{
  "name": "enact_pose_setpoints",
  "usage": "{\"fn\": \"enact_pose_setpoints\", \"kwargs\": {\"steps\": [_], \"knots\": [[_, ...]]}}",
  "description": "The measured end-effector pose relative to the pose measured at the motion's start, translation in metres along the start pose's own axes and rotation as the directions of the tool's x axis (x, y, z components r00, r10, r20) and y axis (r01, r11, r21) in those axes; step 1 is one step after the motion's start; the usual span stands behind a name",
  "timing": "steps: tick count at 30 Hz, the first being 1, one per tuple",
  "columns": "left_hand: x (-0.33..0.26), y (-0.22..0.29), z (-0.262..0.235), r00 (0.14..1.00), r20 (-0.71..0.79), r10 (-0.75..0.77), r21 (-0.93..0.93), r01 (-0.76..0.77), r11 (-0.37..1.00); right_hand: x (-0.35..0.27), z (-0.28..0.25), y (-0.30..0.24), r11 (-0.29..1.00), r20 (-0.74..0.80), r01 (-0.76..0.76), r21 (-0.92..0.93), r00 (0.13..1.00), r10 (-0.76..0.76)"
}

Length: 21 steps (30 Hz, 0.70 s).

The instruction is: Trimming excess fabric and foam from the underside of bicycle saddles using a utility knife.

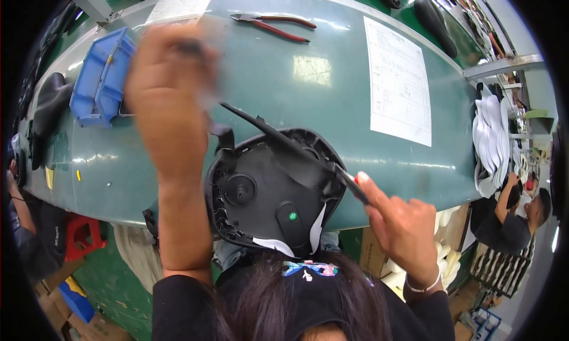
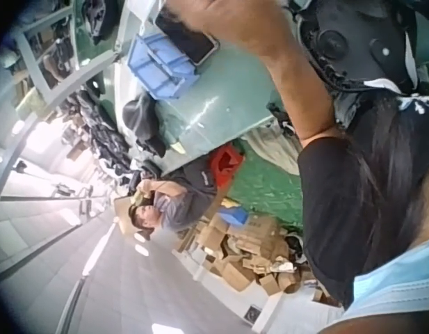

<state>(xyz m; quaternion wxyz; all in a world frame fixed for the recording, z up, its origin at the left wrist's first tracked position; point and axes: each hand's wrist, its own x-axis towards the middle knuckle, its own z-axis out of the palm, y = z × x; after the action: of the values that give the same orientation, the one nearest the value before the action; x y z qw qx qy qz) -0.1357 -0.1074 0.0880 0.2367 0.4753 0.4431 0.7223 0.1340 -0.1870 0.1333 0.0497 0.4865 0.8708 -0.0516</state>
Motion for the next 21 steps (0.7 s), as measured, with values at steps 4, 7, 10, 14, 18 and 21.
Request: {"fn": "enact_pose_setpoints", "kwargs": {"steps": [4,7,10,14,18,21], "knots": [[-0.024,0.016,-0.005,0.630,0.769,-0.112,0.501,-0.483,0.718,0.019,-0.008,0.005,0.996,-0.050,0.041,-0.083,0.998,-0.046],[-0.040,0.011,-0.005,0.682,0.598,-0.422,0.439,0.162,0.884,0.021,-0.004,0.003,0.994,-0.045,0.098,-0.039,0.994,-0.099],[-0.030,0.006,-0.016,0.603,0.468,-0.646,-0.150,0.774,0.615,0.005,-0.003,-0.014,0.991,-0.001,0.072,-0.108,0.997,-0.073],[-0.025,-0.021,-0.036,0.870,0.279,-0.406,-0.616,0.486,0.620,-0.021,0.014,-0.026,0.976,-0.018,-0.071,0.204,0.997,0.076],[-0.014,-0.009,-0.045,0.923,0.208,-0.324,-0.870,0.326,0.370,-0.039,0.029,-0.032,0.919,-0.067,-0.012,0.393,0.997,0.041],[-0.017,0.006,-0.012,0.895,0.002,-0.446,-0.897,0.199,0.395,-0.018,0.020,-0.022,0.973,-0.051,-0.020,0.230,0.998,0.033]]}}
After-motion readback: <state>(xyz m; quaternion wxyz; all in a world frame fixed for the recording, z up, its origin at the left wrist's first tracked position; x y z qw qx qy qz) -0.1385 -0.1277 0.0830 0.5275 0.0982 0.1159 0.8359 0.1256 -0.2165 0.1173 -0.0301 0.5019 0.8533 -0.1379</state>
